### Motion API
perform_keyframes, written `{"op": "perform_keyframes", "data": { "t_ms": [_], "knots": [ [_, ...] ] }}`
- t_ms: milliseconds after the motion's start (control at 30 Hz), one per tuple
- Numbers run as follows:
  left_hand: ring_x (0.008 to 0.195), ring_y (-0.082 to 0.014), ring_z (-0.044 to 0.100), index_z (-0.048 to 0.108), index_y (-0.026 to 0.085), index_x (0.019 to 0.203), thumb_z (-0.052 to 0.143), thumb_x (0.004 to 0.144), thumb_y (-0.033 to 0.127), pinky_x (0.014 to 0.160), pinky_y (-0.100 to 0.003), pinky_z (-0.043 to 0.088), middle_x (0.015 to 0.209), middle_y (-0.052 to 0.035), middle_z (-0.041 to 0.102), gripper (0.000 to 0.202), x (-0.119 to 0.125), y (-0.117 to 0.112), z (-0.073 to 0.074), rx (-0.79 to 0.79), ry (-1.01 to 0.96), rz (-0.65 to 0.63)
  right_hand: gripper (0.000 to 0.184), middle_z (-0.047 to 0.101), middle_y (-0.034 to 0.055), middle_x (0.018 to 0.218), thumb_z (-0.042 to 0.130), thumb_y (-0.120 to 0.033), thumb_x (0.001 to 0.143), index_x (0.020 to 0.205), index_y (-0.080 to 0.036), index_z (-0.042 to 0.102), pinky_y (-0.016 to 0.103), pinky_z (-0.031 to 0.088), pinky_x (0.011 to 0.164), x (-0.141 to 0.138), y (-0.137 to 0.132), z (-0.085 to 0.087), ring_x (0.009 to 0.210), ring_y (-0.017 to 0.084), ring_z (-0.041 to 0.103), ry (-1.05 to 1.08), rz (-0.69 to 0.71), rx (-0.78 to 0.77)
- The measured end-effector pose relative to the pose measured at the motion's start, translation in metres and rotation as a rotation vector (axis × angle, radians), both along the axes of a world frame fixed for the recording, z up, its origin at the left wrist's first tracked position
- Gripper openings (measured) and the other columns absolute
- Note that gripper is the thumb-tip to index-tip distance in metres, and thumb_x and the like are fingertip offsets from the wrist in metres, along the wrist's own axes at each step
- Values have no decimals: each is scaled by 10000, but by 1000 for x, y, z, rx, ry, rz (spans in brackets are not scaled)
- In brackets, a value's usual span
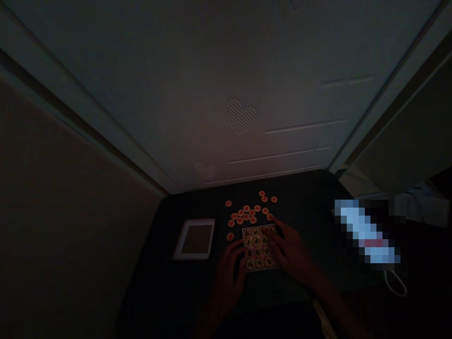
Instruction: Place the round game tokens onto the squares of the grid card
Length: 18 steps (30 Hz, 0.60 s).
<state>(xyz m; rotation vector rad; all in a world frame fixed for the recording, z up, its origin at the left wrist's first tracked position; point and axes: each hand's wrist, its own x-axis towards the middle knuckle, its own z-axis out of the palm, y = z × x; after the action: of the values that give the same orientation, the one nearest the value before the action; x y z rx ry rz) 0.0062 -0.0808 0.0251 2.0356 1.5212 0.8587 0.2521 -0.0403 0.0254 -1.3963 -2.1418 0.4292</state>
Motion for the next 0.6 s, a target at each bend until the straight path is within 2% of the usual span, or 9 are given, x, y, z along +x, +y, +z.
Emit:
{"op": "perform_keyframes", "data": {
  "t_ms": [333, 500, 600],
  "knots": [
    [1295, -234, 543, 606, 268, 1229, 473, 993, 238, 1091, -472, 472, 1386, -75, 572, 272, 0, 1, -1, 0, 2, 11, 454, 345, 53, 1602, 490, -310, 987, 1438, -360, 504, 582, 419, 1078, 2, 0, -3, 1377, 321, 444, 21, -1, -18],
    [1264, -244, 571, 619, 240, 1168, 485, 982, 252, 1058, -470, 495, 1333, -93, 603, 229, -3, 3, -2, 68, -51, 106, 383, 425, 62, 1538, 461, -308, 1001, 1367, -317, 571, 522, 441, 1100, 5, -1, -9, 1356, 288, 470, 181, -36, -27],
    [1221, -253, 598, 602, 231, 1164, 522, 958, 262, 980, -453, 540, 1293, -99, 626, 223, -6, 9, 1, 122, -54, 181, 356, 460, 67, 1498, 440, -308, 1010, 1331, -305, 595, 513, 440, 1113, 6, -1, -15, 1348, 276, 475, 253, -42, -36]
  ]
}}
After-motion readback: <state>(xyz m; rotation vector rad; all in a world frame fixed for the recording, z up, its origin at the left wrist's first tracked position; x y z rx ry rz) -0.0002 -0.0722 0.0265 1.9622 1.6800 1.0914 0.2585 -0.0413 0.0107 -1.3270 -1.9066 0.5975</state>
